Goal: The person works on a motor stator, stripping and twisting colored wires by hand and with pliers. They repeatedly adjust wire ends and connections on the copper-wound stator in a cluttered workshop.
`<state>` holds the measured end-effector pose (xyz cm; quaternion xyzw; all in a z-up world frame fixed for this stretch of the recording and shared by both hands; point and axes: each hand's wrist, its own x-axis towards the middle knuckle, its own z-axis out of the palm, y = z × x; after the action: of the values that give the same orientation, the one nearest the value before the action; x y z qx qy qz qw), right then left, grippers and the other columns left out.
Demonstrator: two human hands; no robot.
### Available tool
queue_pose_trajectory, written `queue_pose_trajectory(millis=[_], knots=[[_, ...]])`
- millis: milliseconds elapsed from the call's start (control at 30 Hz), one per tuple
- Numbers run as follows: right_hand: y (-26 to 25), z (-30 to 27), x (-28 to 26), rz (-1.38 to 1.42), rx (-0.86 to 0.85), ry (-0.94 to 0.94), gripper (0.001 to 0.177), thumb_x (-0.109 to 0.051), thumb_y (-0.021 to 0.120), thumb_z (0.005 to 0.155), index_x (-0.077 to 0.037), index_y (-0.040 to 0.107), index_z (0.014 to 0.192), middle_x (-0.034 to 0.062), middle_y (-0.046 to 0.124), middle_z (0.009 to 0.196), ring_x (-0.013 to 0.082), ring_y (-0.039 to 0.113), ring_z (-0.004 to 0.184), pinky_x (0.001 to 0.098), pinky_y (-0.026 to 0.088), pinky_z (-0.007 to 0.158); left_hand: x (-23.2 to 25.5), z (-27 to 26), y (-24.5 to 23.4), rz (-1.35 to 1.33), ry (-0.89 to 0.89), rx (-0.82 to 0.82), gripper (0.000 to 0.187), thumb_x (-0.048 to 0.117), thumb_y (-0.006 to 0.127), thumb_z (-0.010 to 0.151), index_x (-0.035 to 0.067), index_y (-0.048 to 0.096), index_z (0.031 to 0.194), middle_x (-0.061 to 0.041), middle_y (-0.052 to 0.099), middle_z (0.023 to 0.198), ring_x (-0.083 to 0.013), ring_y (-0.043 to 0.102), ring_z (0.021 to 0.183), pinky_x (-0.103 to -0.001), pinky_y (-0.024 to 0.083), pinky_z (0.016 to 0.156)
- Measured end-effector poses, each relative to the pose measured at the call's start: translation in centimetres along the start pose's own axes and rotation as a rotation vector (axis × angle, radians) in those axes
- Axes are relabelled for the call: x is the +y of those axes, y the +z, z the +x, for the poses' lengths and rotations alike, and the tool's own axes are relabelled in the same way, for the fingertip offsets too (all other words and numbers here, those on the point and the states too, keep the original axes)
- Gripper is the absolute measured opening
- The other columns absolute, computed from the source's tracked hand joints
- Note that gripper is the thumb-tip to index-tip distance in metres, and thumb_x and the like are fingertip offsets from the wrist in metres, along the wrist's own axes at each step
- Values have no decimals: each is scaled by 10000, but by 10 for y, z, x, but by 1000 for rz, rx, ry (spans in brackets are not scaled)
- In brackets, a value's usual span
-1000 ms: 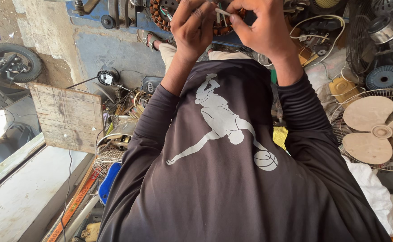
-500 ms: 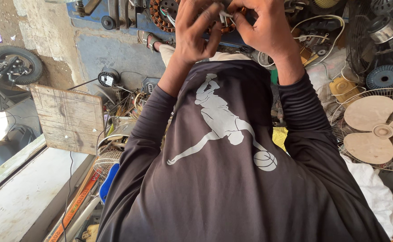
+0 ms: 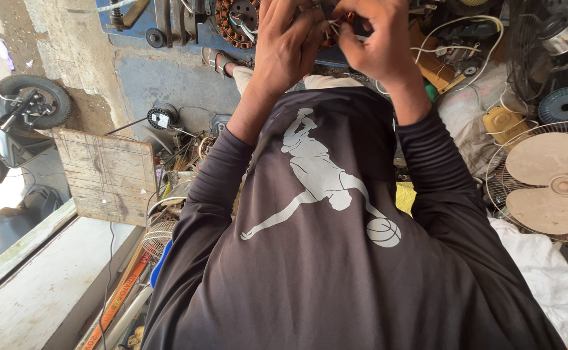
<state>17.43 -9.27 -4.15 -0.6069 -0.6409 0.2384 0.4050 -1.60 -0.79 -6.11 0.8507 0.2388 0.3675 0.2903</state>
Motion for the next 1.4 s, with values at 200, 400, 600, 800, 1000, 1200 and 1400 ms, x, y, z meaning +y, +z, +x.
queue_pose_trajectory(millis=[200,400,600,800,1000,1200,1400], knots=[[2,1,-14,31,85,-182,207,30,772,886,-3,717,1083,78,694,1065,236,637,963,366,491,877,-6,2,-17,-124,2,-101,301,-2,710,904,48,656,1195,-106,615,1195,-354,587,1100,-445,485,969],[24,-7,-8,-69,133,-27,136,-83,890,979,-67,784,1064,60,626,977,205,576,903,398,436,871,-10,2,-16,-123,19,-31,226,-29,715,931,41,677,1142,-86,653,1148,-336,640,1034,-430,518,914],[25,-15,6,-148,127,-88,73,-81,813,1048,-57,756,1007,43,654,1061,245,575,1032,418,426,945,-16,-4,-11,9,44,20,264,-4,733,897,45,721,1155,-71,674,1096,-302,675,965,-402,558,841],[15,-8,1,-146,92,-95,69,-61,804,989,-45,741,1013,37,674,1073,247,603,1043,425,441,941,-16,-10,-4,13,32,96,233,-11,729,906,45,724,1133,-85,686,1097,-280,714,972,-383,581,836],[20,1,-8,-108,147,-140,98,-53,845,957,-50,759,1005,62,653,1038,243,605,995,393,458,866,-15,-11,-2,-39,-59,122,177,-39,782,885,13,776,1054,-79,710,991,-244,724,872,-350,578,764],[11,4,-9,-61,68,-103,124,-30,852,1008,-32,731,979,58,658,940,230,630,897,384,457,832,-4,-6,-3,-38,-10,187,185,-46,779,867,21,766,1039,-87,720,1031,-259,720,925,-350,587,804],[-17,10,-15,206,-13,43,74,31,681,976,27,714,1042,103,708,972,206,667,864,340,505,800,0,-5,-10,-21,23,128,223,-51,778,860,18,730,1067,-90,692,1060,-271,703,936,-369,581,813]])
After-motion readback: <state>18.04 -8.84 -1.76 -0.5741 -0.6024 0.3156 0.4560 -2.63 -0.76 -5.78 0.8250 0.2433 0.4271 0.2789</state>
